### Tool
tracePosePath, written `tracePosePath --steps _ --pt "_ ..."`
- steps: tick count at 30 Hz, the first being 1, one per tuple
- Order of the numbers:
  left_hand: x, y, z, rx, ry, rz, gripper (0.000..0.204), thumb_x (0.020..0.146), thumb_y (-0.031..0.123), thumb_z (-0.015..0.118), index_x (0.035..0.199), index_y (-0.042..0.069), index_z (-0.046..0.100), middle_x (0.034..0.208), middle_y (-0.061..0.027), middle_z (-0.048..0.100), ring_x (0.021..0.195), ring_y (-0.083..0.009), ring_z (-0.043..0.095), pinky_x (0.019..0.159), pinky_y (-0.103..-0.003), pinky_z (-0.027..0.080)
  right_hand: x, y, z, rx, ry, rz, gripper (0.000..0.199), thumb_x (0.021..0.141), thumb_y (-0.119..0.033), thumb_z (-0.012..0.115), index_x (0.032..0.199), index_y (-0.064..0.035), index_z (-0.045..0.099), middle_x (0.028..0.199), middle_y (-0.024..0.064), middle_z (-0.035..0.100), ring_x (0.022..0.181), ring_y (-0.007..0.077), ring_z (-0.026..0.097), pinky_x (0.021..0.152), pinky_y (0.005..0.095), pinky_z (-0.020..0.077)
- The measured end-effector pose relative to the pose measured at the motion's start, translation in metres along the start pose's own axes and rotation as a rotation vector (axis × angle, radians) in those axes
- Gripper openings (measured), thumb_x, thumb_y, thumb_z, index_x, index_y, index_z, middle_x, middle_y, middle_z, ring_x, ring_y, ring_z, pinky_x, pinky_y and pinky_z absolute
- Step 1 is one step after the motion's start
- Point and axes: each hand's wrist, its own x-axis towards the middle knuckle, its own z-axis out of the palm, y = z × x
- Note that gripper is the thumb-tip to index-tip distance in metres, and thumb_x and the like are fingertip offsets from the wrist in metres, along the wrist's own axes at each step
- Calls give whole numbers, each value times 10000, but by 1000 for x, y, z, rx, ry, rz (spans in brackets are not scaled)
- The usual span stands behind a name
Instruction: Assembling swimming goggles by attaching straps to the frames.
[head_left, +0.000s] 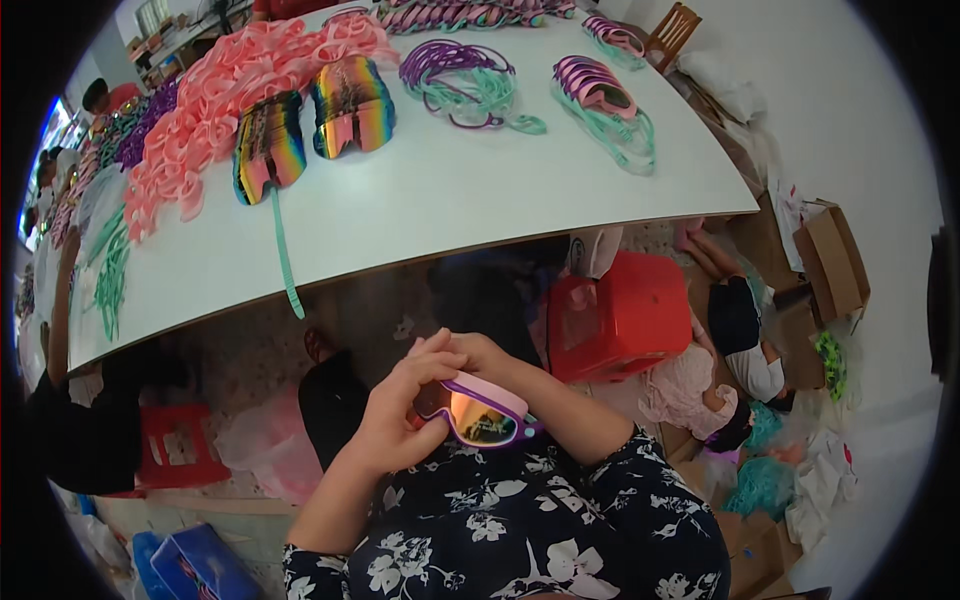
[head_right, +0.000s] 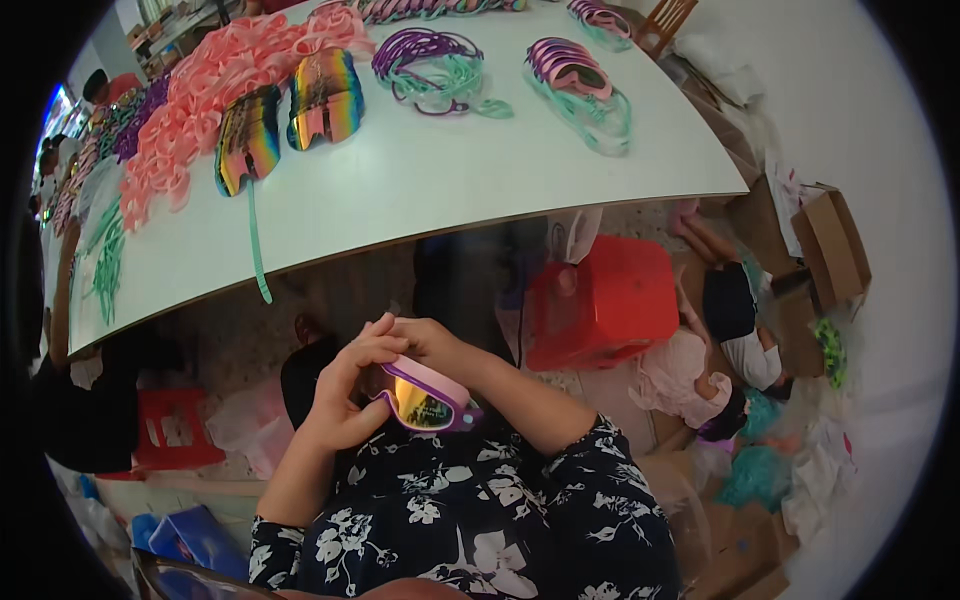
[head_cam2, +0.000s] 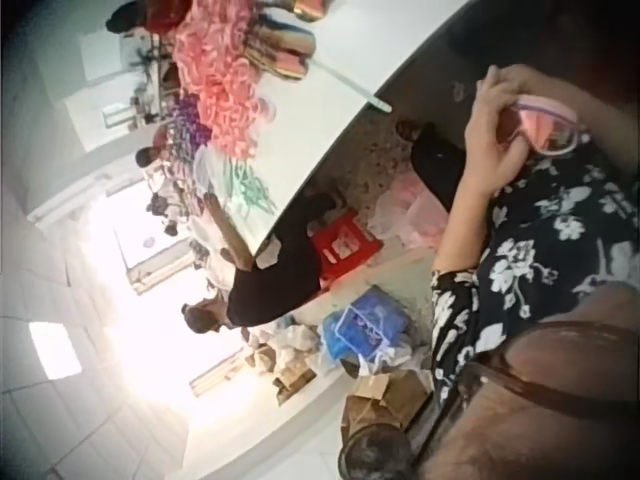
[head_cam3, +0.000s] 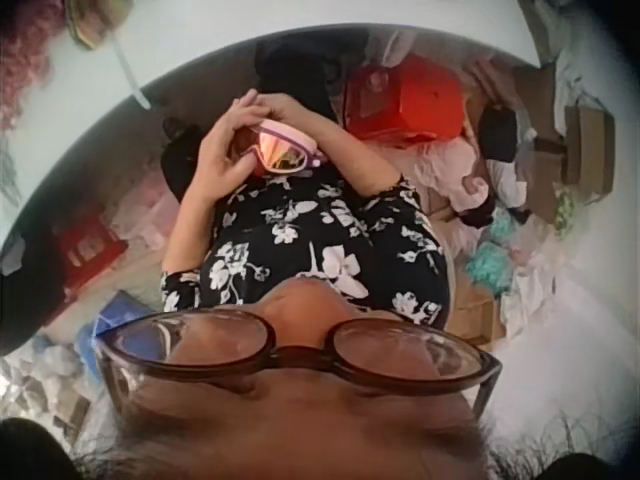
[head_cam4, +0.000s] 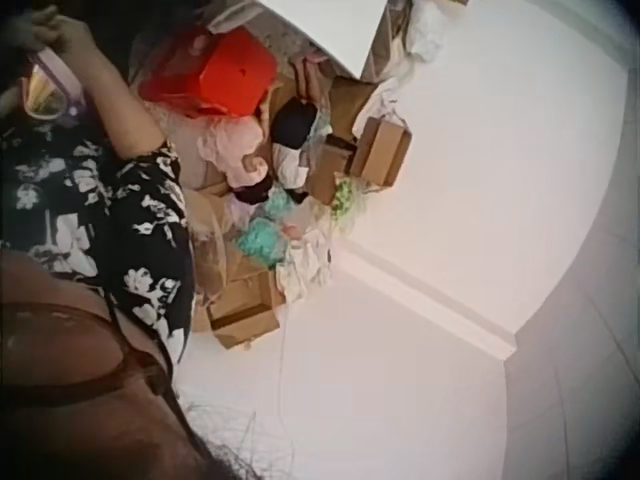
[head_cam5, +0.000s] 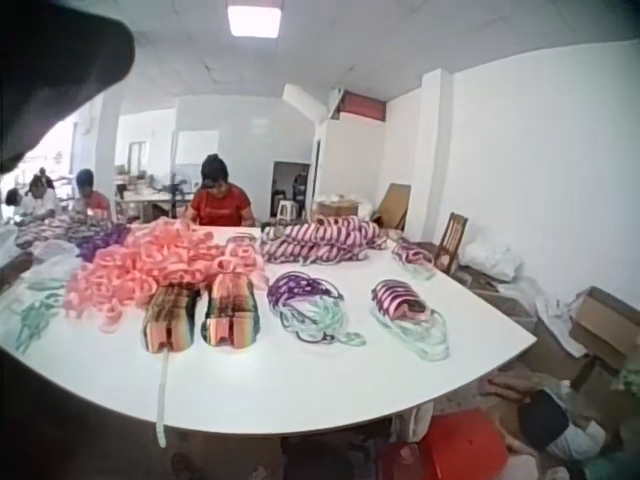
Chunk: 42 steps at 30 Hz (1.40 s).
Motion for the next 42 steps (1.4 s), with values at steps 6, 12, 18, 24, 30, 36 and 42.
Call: tracePosePath --steps 6,12,18,24,30,36,42 --pt "2 -14 3 -23 81 -102 772 785 26 708 1492 18 398 1519 -220 465 1443 -384 412 1194 -459 299 -41 -61 -82 -515 453 -249 189 880 18 684 1058 -26 729 997 72 701 939 186 673 838 300 528" --pt "-37 -64 14 -314 195 -539 674 877 -16 671 1492 15 396 1367 -170 585 1215 -234 607 1064 -386 466 -41 -159 -204 -766 1021 -352 140 964 -40 635 1085 -1 693 877 55 714 737 106 667 659 249 543" --pt "-44 -80 24 -237 209 -605 449 891 -17 684 1327 -18 576 1191 -142 689 1061 -199 684 954 -332 535 17 -158 -367 -1016 1218 -176 166 905 -160 714 990 -18 728 878 114 738 755 219 712 705 351 566" --pt "-28 -76 14 -191 266 -644 394 888 -26 683 1275 -14 608 1148 -115 696 1051 -192 681 951 -326 530 55 -116 -443 -1542 1284 159 201 869 -228 687 977 -74 756 927 166 733 873 363 707 782 459 557" --pt "8 -42 -9 396 105 -236 273 817 -67 690 1083 -4 684 974 -128 716 897 -239 698 793 -342 546 65 -134 -416 -1620 1296 383 303 853 -282 700 1076 -79 739 1051 185 712 992 394 681 826 491 551" --pt "5 57 -103 593 591 465 126 882 30 596 951 -35 679 903 -164 682 861 -294 657 745 -401 536 49 -104 -332 -1503 1280 -312 351 851 -325 722 1091 -69 714 1011 164 675 902 295 668 816 404 547" --pt "26 96 -80 449 445 993 147 895 59 577 968 -29 671 928 -158 676 875 -290 652 763 -406 532 54 -70 -188 -1108 1075 -604 148 841 -35 694 987 -9 686 876 134 637 723 232 634 649 357 515"
